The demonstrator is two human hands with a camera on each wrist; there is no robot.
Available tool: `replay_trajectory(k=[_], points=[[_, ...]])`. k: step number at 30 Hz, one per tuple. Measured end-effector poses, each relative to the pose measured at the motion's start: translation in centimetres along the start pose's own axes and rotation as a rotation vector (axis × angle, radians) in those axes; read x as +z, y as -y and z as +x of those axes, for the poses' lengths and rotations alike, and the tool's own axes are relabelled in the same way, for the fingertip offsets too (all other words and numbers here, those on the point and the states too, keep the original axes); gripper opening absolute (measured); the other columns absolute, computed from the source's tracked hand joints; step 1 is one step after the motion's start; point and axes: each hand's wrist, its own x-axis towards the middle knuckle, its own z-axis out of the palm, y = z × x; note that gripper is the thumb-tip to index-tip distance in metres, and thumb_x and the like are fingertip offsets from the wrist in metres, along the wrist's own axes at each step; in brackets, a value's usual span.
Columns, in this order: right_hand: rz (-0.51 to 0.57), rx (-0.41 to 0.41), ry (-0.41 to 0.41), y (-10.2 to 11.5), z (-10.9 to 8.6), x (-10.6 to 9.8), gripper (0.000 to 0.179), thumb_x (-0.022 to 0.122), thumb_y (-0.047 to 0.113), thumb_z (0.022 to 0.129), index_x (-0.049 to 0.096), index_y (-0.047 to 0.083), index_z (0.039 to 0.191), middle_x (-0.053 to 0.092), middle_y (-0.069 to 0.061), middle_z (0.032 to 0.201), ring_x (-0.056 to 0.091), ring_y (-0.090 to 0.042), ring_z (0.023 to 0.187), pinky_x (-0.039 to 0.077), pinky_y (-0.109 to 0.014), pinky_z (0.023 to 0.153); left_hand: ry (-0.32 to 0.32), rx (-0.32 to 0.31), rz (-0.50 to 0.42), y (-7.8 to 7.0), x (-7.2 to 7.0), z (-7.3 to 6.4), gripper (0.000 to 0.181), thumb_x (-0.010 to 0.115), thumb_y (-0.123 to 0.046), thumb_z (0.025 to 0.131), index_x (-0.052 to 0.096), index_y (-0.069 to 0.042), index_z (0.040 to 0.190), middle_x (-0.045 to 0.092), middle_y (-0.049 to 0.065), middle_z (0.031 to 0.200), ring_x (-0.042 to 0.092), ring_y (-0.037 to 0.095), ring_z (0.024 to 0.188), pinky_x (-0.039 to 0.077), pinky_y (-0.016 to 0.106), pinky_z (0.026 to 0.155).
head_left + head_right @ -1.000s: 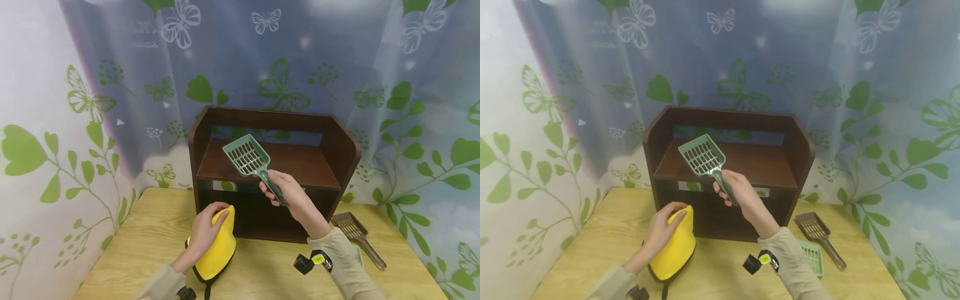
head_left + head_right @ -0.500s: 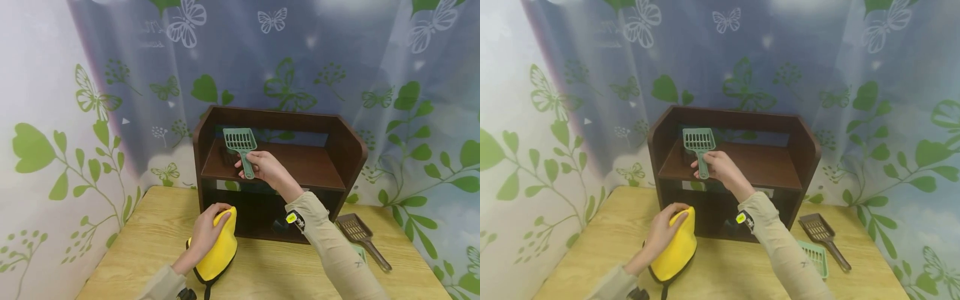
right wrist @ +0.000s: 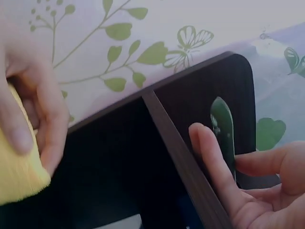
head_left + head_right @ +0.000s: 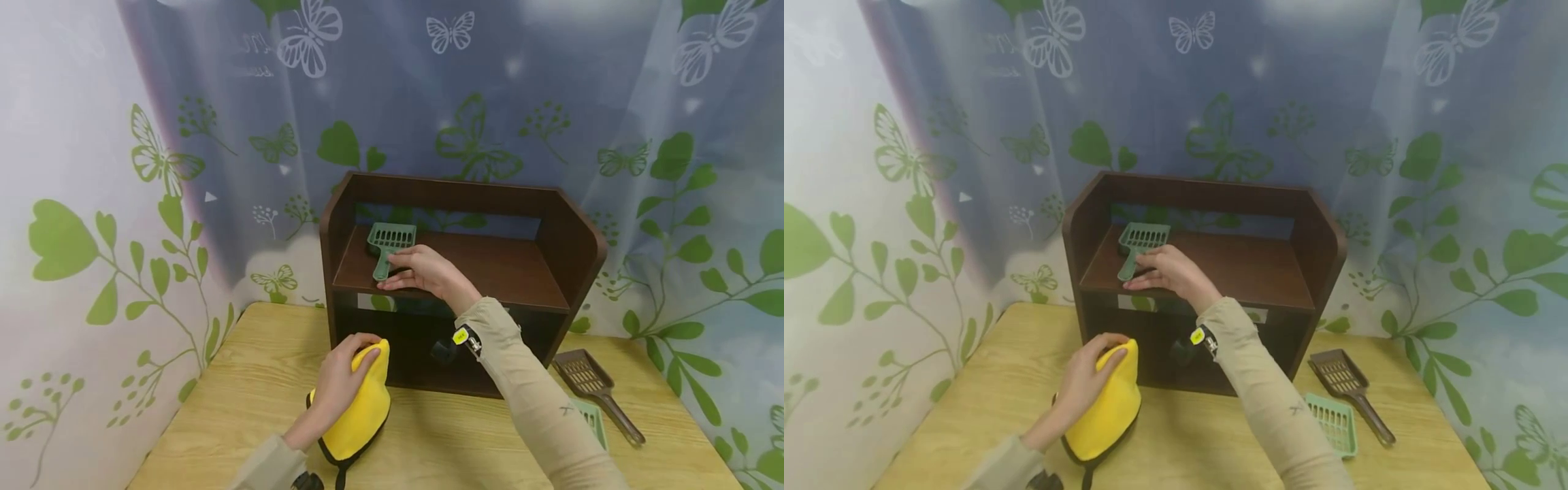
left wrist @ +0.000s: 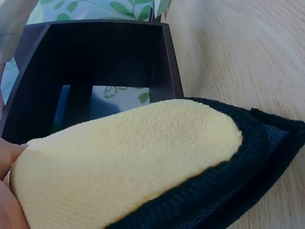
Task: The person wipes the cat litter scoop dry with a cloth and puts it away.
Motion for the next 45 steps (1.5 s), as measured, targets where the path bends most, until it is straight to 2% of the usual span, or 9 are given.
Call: replay_trajectory(k=[6, 9, 14, 20, 26, 31, 36, 42, 45], points=[[-0.12, 0.04, -0.02, 0.3, 0.1, -0.5, 0.059, 0.049, 0.017, 0.109, 0.023, -0.005, 0.157, 0.047, -0.027, 0.144, 0.073, -0.018, 0.072, 0.06, -0.029, 0.074, -0.001, 0.007, 0.011, 0.0, 0.0, 0.0, 0.019, 0.069, -0.02, 0.097, 0.07, -0.017, 0.116, 0.07, -0.002, 0.112, 0.068, 0.017, 0.104, 0.055, 0.039, 0.089], [-0.163, 0.035, -0.027, 0.3, 0.2, -0.8, 0.055, 0.049, 0.018, 0.108, 0.031, -0.007, 0.154, 0.054, -0.027, 0.131, 0.072, -0.018, 0.069, 0.06, -0.03, 0.071, -0.002, 0.034, 0.036, -0.1, 0.1, 0.0, 0.019, 0.069, -0.021, 0.098, 0.07, -0.018, 0.116, 0.07, -0.003, 0.11, 0.068, 0.015, 0.098, 0.056, 0.037, 0.084], [-0.204, 0.019, -0.042, 0.2, 0.0, -1.3, 0.042, 0.052, 0.018, 0.107, 0.048, -0.009, 0.14, 0.063, -0.017, 0.102, 0.071, -0.017, 0.065, 0.06, -0.03, 0.067, 0.004, 0.085, 0.087, -0.3, 0.2, 0.0, 0.019, 0.068, -0.022, 0.098, 0.07, -0.02, 0.116, 0.066, -0.006, 0.103, 0.063, 0.009, 0.081, 0.053, 0.028, 0.072], [-0.221, -0.021, -0.083, 0.1, -1.1, -2.0, 0.041, 0.052, 0.024, 0.107, 0.048, -0.006, 0.136, 0.061, -0.011, 0.082, 0.069, -0.018, 0.059, 0.06, -0.031, 0.063, -0.004, 0.185, 0.154, -0.4, 0.3, 0.1, 0.019, 0.07, -0.023, 0.096, 0.07, -0.02, 0.115, 0.065, -0.007, 0.101, 0.06, 0.006, 0.077, 0.053, 0.024, 0.069], [-0.227, -0.105, -0.166, -0.4, -3.5, -2.9, 0.044, 0.053, 0.03, 0.107, 0.044, -0.003, 0.136, 0.057, -0.009, 0.08, 0.065, -0.015, 0.058, 0.058, -0.03, 0.06, -0.039, 0.379, 0.237, -0.3, 0.6, 0.2, 0.02, 0.074, -0.021, 0.094, 0.071, -0.019, 0.114, 0.063, -0.008, 0.096, 0.056, 0.005, 0.07, 0.048, 0.018, 0.06], [-0.257, -0.189, -0.183, -1.3, -6.0, -3.7, 0.046, 0.053, 0.033, 0.107, 0.047, -0.002, 0.134, 0.058, -0.007, 0.08, 0.062, -0.016, 0.059, 0.057, -0.032, 0.06, -0.046, 0.504, 0.303, -0.3, 0.7, 0.4, 0.021, 0.073, -0.022, 0.095, 0.07, -0.018, 0.115, 0.061, -0.006, 0.095, 0.054, 0.007, 0.069, 0.044, 0.018, 0.058], [-0.281, -0.273, -0.195, -2.9, -8.5, -5.0, 0.044, 0.051, 0.036, 0.107, 0.056, 0.0, 0.131, 0.063, -0.01, 0.087, 0.066, -0.022, 0.067, 0.058, -0.033, 0.062, -0.063, 0.573, 0.341, -0.5, 1.2, 0.6, 0.021, 0.072, -0.023, 0.095, 0.07, -0.018, 0.115, 0.062, -0.005, 0.095, 0.059, 0.009, 0.074, 0.046, 0.022, 0.062], [-0.299, -0.342, -0.228, -5.1, -11.3, -6.8, 0.044, 0.048, 0.037, 0.108, 0.061, 0.001, 0.131, 0.068, -0.016, 0.101, 0.07, -0.032, 0.086, 0.06, -0.036, 0.069, -0.064, 0.606, 0.372, -0.9, 1.9, 0.8, 0.021, 0.071, -0.025, 0.095, 0.07, -0.018, 0.115, 0.063, -0.004, 0.097, 0.059, 0.009, 0.074, 0.043, 0.023, 0.062], [-0.303, -0.349, -0.245, -6.4, -12.6, -7.4, 0.044, 0.046, 0.036, 0.109, 0.061, 0.002, 0.132, 0.068, -0.018, 0.106, 0.071, -0.027, 0.091, 0.059, -0.038, 0.074, -0.071, 0.61, 0.365, -0.9, 2.3, 0.8, 0.022, 0.073, -0.024, 0.093, 0.07, -0.018, 0.115, 0.064, -0.004, 0.097, 0.059, 0.01, 0.073, 0.043, 0.023, 0.062]])
